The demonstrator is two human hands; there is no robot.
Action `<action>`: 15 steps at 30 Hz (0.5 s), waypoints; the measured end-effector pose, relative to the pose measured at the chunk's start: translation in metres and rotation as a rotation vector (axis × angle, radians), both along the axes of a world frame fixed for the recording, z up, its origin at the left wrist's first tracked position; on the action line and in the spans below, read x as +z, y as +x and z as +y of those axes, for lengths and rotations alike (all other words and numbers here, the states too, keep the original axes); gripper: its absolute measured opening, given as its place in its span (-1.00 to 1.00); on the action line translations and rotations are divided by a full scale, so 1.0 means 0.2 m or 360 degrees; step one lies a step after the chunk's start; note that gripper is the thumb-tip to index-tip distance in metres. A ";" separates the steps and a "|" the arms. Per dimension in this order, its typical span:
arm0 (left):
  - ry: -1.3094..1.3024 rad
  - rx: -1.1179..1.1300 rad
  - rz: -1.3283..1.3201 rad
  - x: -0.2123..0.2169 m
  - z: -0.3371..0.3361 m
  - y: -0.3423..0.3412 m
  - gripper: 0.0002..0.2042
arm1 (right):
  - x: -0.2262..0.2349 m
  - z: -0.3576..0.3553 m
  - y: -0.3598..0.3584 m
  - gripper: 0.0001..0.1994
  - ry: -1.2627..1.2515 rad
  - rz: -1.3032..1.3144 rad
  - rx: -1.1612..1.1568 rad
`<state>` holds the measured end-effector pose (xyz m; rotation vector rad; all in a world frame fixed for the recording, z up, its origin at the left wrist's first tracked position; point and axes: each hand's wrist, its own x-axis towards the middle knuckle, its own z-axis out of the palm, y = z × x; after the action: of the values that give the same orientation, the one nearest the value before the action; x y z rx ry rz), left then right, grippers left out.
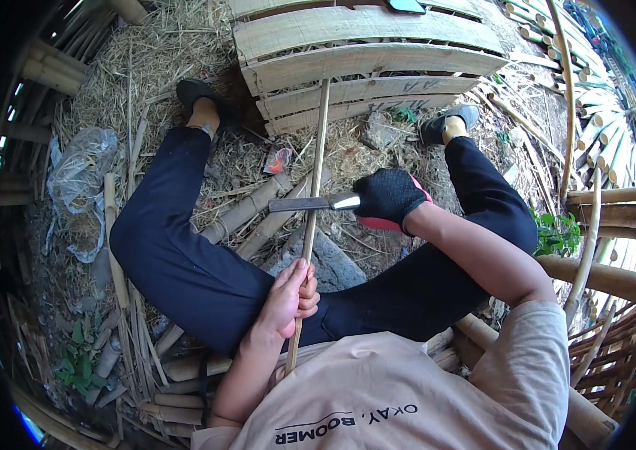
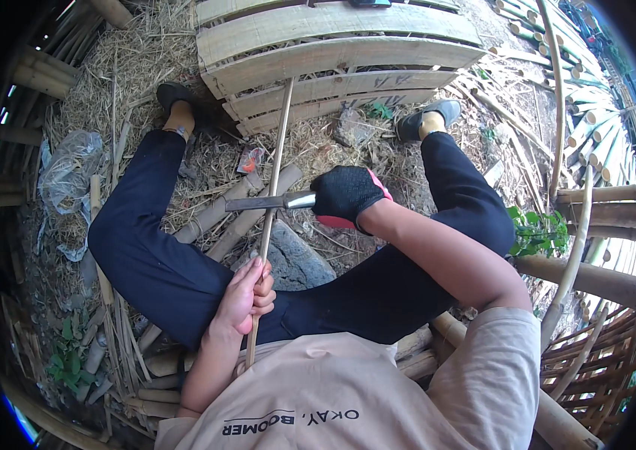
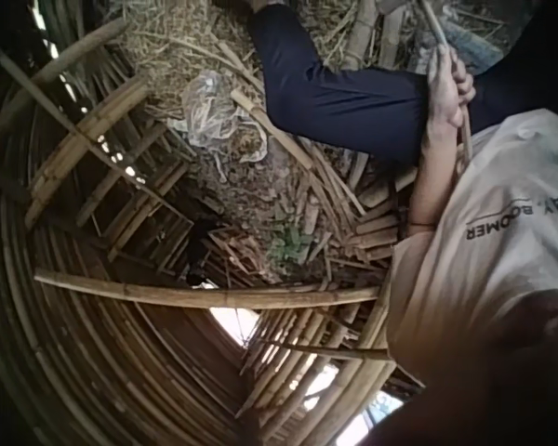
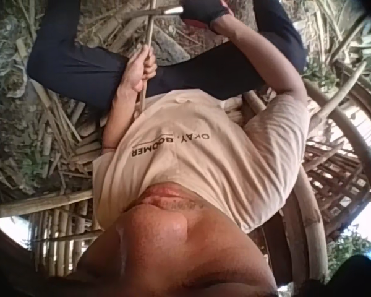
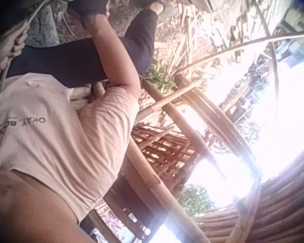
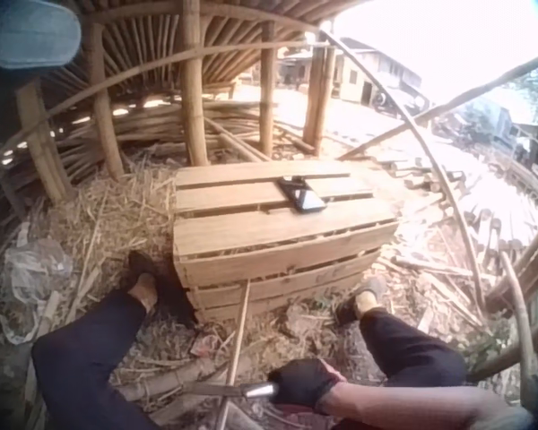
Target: The person uses a small curved blade to shave thin layers off a long wooden strip, turning it over several times to work on different sides.
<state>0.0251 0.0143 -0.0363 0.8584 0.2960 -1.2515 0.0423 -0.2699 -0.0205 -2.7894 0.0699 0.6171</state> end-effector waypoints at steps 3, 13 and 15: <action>-0.0004 0.0002 -0.0001 0.01 0.01 0.00 -0.71 | -0.01 -0.22 0.10 -0.74 -0.0208 -0.0072 -0.0236; -0.0082 0.0072 0.0127 0.03 0.01 0.01 -0.72 | 0.03 -0.08 -0.03 -0.70 0.0052 -0.0168 -0.0001; -0.0107 0.0059 0.0141 0.02 0.02 0.01 -0.72 | 0.03 0.00 -0.06 -0.72 0.0156 -0.0104 0.0187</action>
<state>0.0278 0.0184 -0.0328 0.7380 0.3372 -1.2597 0.0312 -0.2699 -0.0144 -2.7304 -0.1347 0.5405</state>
